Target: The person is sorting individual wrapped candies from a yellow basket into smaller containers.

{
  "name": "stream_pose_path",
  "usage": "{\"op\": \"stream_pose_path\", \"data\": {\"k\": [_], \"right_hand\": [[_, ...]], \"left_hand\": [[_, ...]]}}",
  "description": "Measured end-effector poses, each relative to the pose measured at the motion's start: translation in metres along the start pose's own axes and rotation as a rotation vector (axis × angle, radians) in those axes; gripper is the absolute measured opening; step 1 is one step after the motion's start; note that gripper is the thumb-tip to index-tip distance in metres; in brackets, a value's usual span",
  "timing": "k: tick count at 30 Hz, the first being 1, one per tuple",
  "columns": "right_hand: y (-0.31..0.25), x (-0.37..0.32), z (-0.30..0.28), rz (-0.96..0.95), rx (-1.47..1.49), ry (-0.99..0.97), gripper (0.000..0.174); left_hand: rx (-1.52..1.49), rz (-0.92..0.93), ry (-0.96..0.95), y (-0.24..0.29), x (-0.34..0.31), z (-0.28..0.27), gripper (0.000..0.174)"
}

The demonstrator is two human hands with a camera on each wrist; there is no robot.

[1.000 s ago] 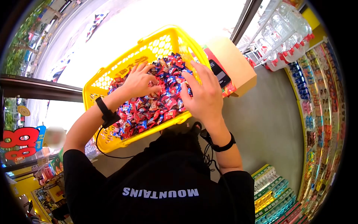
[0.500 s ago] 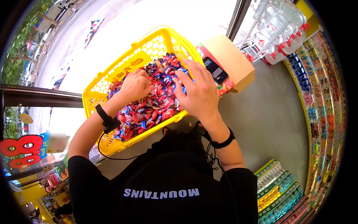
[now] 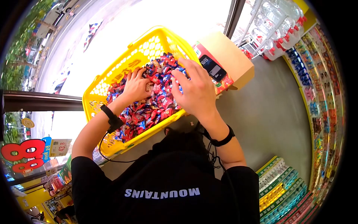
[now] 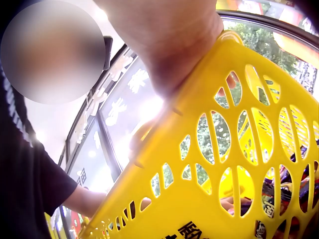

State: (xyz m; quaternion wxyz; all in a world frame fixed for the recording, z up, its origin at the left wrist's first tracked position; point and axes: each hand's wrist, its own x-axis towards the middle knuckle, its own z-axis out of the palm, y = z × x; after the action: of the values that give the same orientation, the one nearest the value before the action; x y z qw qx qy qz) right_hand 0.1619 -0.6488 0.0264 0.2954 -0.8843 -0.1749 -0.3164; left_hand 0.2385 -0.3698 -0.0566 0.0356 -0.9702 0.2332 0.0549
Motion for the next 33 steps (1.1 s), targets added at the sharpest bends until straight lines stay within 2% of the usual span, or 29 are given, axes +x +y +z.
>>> {"op": "stream_pose_path", "data": {"k": [7, 13, 22, 28, 33], "right_hand": [[-0.001, 0.001, -0.001, -0.005, -0.010, 0.004, 0.019], [-0.001, 0.001, -0.001, -0.007, -0.006, 0.006, 0.018], [0.000, 0.000, -0.002, -0.003, 0.002, 0.004, 0.019], [0.001, 0.001, -0.002, -0.007, 0.012, 0.002, 0.020], [0.002, 0.001, -0.002, -0.011, 0.009, 0.003, 0.020]], "left_hand": [[-0.034, 0.005, 0.033, 0.004, 0.002, -0.002, 0.031], [-0.012, 0.024, -0.104, 0.002, 0.003, -0.018, 0.022], [-0.147, 0.080, -0.206, -0.013, 0.001, -0.028, 0.024], [-0.247, 0.143, -0.302, -0.003, -0.002, -0.023, 0.024], [-0.074, 0.160, -0.346, 0.003, -0.003, -0.028, 0.030]]}}
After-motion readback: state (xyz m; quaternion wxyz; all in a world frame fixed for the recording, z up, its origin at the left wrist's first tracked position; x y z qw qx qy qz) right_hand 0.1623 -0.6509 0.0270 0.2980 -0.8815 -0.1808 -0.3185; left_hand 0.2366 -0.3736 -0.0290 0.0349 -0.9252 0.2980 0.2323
